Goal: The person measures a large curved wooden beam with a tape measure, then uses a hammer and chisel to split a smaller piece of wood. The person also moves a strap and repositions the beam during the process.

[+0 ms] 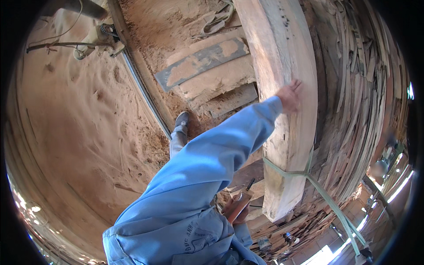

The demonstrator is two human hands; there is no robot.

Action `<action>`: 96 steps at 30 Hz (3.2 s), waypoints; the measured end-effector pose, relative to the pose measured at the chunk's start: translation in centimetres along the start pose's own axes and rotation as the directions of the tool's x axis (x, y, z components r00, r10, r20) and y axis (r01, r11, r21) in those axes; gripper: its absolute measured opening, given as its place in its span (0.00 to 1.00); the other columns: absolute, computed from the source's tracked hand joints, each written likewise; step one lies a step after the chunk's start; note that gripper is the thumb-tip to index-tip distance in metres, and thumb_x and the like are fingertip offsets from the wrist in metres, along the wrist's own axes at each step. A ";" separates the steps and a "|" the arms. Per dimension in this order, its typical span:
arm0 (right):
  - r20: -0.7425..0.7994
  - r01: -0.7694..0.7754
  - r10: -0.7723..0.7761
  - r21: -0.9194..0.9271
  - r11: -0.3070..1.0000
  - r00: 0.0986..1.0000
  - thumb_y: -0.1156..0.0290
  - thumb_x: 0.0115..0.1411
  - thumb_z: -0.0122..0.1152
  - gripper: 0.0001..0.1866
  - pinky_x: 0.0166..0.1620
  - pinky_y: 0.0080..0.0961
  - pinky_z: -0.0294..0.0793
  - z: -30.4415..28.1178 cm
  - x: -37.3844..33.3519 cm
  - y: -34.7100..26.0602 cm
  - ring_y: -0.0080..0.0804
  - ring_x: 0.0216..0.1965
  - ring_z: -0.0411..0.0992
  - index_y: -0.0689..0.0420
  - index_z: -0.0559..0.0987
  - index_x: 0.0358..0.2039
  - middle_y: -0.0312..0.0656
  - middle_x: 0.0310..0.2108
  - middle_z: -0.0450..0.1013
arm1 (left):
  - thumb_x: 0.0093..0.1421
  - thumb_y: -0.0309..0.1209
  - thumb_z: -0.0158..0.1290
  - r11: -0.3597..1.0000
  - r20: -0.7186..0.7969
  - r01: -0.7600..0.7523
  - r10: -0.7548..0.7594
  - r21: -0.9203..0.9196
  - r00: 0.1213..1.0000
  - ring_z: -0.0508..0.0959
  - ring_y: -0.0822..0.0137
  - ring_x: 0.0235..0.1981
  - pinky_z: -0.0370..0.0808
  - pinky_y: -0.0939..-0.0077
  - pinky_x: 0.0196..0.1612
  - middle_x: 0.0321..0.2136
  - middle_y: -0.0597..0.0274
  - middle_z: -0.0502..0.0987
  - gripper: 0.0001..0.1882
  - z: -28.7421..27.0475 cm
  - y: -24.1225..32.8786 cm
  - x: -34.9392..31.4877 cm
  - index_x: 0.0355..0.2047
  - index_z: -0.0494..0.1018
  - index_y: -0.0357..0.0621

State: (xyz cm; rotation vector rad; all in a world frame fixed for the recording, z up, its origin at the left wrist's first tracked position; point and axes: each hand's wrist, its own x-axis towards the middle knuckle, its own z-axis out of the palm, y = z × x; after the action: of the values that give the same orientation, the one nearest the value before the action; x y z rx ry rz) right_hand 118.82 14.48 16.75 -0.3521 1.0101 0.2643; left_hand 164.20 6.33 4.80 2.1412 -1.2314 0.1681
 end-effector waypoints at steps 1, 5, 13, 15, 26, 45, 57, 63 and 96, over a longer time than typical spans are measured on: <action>-0.008 0.002 -0.003 -0.038 0.999 1.000 0.29 0.50 0.45 0.42 0.33 0.47 0.75 -1.2 -0.3 0.0 0.51 0.30 0.72 0.59 0.69 0.45 0.54 0.34 0.71 | 0.55 0.60 0.42 0.993 0.175 0.032 -0.052 0.113 0.983 0.51 0.50 0.64 0.42 0.58 0.66 0.61 0.42 0.54 0.43 0.9 -0.2 0.2 0.58 0.59 0.35; -0.157 -0.006 0.015 0.056 0.998 0.987 0.34 0.53 0.48 0.38 0.38 0.44 0.75 -5.7 -1.8 0.2 0.47 0.35 0.72 0.58 0.69 0.48 0.50 0.39 0.72 | 0.55 0.59 0.43 0.996 0.073 0.014 -0.021 0.093 0.997 0.52 0.51 0.64 0.43 0.59 0.66 0.60 0.42 0.55 0.42 2.8 -0.2 0.8 0.56 0.61 0.34; -0.269 0.182 -0.170 0.018 0.983 0.948 0.34 0.56 0.43 0.37 0.39 0.44 0.75 -7.4 -3.2 -2.7 0.46 0.36 0.73 0.56 0.68 0.50 0.48 0.38 0.72 | 0.55 0.58 0.45 0.993 0.050 -0.048 0.043 0.104 0.998 0.56 0.49 0.62 0.47 0.57 0.65 0.57 0.41 0.59 0.40 2.5 -0.3 2.7 0.53 0.63 0.33; -0.120 0.232 -0.224 0.061 0.971 0.967 0.34 0.56 0.43 0.38 0.39 0.43 0.75 -6.7 -3.1 -3.4 0.46 0.36 0.73 0.56 0.68 0.50 0.47 0.38 0.72 | 0.55 0.57 0.44 0.995 -0.023 -0.070 0.072 0.071 0.997 0.56 0.47 0.61 0.48 0.56 0.64 0.56 0.40 0.60 0.39 2.5 -0.2 2.9 0.53 0.63 0.32; -0.201 0.151 -0.130 0.094 0.984 0.971 0.52 0.60 0.51 0.25 0.48 0.35 0.72 -3.2 -2.3 -3.5 0.36 0.43 0.72 0.57 0.71 0.49 0.41 0.43 0.73 | 0.55 0.47 0.47 0.989 0.138 0.018 -0.038 0.146 0.990 0.63 0.51 0.53 0.57 0.57 0.57 0.44 0.47 0.67 0.25 2.0 1.6 5.3 0.41 0.70 0.35; -0.175 0.079 -0.072 0.037 0.996 0.982 0.51 0.57 0.54 0.25 0.47 0.31 0.72 -3.3 -0.1 -8.8 0.32 0.42 0.72 0.57 0.71 0.48 0.39 0.42 0.73 | 0.56 0.46 0.48 0.968 0.138 0.166 -0.193 0.186 0.971 0.52 0.48 0.63 0.46 0.53 0.64 0.59 0.48 0.58 0.28 2.1 2.4 3.6 0.54 0.66 0.44; -0.249 0.036 -0.007 0.112 0.993 0.969 0.54 0.58 0.54 0.22 0.44 0.30 0.74 -6.1 0.0 -7.3 0.31 0.38 0.74 0.57 0.73 0.45 0.40 0.39 0.75 | 0.55 0.45 0.50 0.969 0.119 0.176 -0.198 0.175 0.973 0.54 0.49 0.62 0.48 0.52 0.63 0.59 0.48 0.58 0.27 4.1 1.0 1.3 0.54 0.66 0.47; -0.234 0.012 0.043 0.232 0.973 0.971 0.54 0.58 0.54 0.23 0.43 0.30 0.76 -6.3 0.7 -7.3 0.31 0.38 0.74 0.57 0.72 0.47 0.40 0.39 0.75 | 0.58 0.47 0.47 0.948 0.196 0.207 -0.257 0.243 0.946 0.51 0.49 0.63 0.46 0.53 0.64 0.61 0.49 0.55 0.28 5.8 -0.2 0.1 0.55 0.65 0.47; -0.311 0.292 -0.142 0.512 0.808 0.940 0.57 0.63 0.50 0.21 0.45 0.26 0.73 -4.4 -8.1 6.9 0.27 0.39 0.73 0.60 0.71 0.48 0.40 0.41 0.74 | 0.62 0.55 0.37 0.968 0.475 -0.129 0.012 0.215 0.880 0.45 0.50 0.66 0.42 0.52 0.65 0.65 0.48 0.47 0.36 3.7 0.6 -18.5 0.64 0.50 0.45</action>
State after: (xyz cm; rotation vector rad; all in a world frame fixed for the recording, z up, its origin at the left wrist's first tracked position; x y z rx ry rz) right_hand 108.67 18.58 20.44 0.0345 1.2416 -0.2993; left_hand 152.83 17.33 -5.44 2.4374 -1.6372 -0.1992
